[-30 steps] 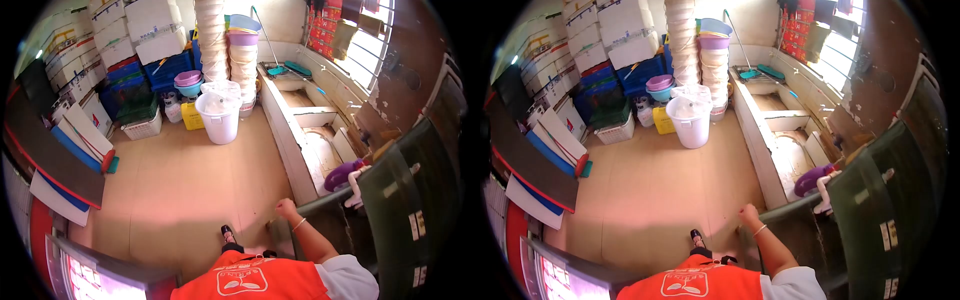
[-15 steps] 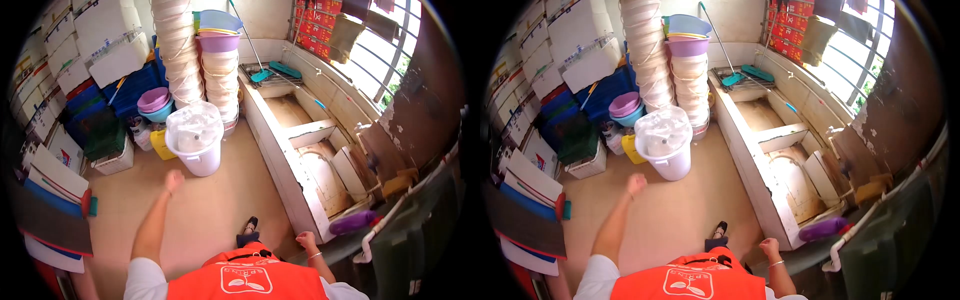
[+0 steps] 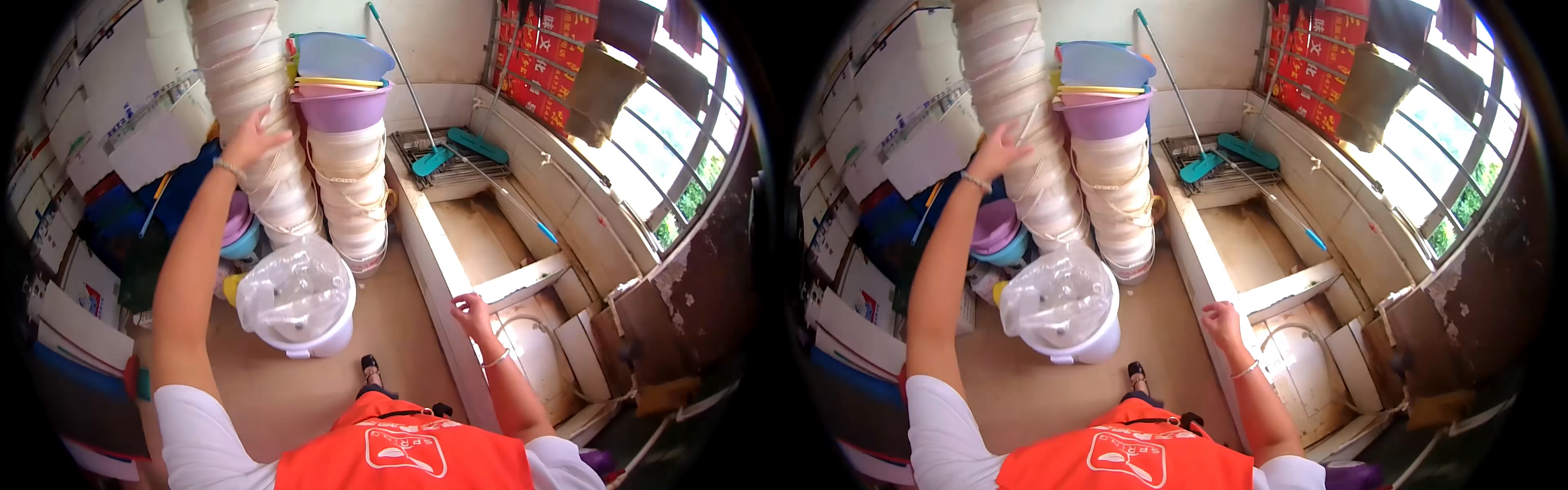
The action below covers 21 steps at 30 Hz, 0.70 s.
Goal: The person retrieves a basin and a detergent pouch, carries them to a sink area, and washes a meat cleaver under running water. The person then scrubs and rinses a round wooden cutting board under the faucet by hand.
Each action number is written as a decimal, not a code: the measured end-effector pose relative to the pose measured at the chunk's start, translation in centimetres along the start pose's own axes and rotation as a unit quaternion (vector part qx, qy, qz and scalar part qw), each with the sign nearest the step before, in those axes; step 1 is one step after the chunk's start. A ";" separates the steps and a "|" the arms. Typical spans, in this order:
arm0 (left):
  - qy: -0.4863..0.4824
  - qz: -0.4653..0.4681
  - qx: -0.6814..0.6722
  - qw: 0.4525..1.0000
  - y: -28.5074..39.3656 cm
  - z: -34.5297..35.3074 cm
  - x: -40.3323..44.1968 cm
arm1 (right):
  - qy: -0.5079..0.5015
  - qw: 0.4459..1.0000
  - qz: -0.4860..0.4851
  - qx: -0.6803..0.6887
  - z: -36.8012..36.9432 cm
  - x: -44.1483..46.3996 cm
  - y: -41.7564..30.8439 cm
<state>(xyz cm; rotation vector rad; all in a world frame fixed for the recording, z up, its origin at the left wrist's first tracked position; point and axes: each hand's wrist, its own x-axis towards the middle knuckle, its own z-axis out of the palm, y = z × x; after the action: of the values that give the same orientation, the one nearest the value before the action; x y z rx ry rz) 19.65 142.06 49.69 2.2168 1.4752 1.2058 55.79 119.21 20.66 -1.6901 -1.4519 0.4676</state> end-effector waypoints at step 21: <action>-0.119 0.190 0.441 0.869 -2.0 16.3 40.9 | 0.106 0.990 0.088 0.042 -1.7 32.7 6.0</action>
<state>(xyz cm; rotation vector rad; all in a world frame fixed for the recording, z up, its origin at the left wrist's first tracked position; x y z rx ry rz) 36.73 181.57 58.92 3.2079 1.7414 0.2518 69.23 149.37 24.59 -1.7506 -1.1217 0.4245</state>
